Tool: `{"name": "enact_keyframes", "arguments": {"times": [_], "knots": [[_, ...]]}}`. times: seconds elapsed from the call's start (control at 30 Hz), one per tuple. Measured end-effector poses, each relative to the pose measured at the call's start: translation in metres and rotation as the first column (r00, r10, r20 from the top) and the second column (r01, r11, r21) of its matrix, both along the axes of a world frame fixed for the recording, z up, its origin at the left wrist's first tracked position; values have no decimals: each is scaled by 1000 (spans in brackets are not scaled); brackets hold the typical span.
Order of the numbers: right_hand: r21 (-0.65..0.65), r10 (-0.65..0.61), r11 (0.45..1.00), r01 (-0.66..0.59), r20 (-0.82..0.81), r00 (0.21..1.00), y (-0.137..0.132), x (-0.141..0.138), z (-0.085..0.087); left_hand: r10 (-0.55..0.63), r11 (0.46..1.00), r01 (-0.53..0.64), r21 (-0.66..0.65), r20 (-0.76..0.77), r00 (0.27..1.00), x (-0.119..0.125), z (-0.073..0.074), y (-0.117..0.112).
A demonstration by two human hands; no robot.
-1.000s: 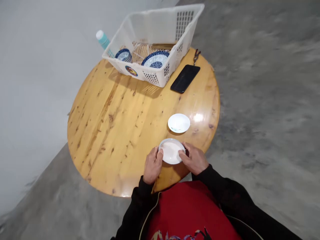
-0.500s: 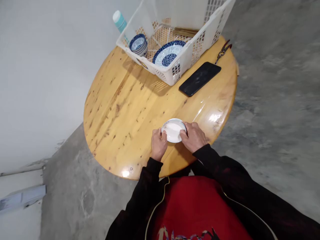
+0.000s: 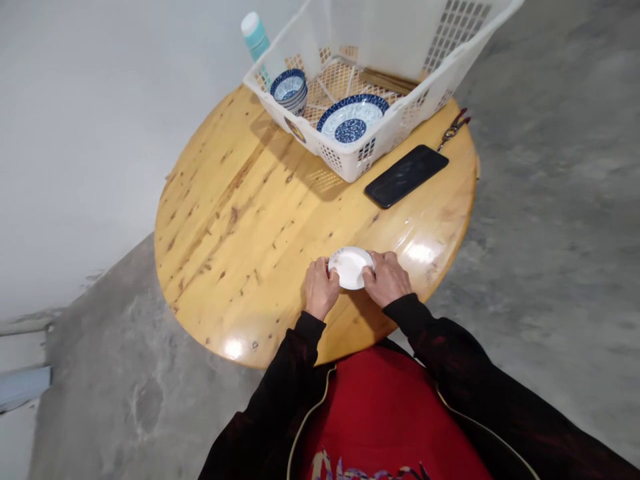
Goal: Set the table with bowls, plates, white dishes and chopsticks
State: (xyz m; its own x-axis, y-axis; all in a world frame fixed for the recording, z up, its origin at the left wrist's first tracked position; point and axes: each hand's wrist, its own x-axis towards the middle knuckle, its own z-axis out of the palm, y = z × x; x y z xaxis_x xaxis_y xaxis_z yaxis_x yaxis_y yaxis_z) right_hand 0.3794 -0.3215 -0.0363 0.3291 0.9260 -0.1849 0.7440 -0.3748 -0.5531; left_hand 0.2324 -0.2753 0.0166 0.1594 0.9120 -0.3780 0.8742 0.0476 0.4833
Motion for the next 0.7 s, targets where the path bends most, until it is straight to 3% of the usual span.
{"name": "enact_keyframes", "arguments": {"times": [0.3, 0.47, 0.7], "knots": [[-119, -2, 993, 5, 24, 1000, 5, -4, 10, -50, 999, 50, -23, -28, 998, -1, 4, 3], [-134, 40, 990, -36, 27, 999, 3, 7, 6, -69, 997, 70, -26, 23, 997, -6, 5, 4], [-195, -46, 981, -9, -277, 960, 6, 16, -20, -87, 980, 111, -164, 144, 986, -10, -12, 13]]}}
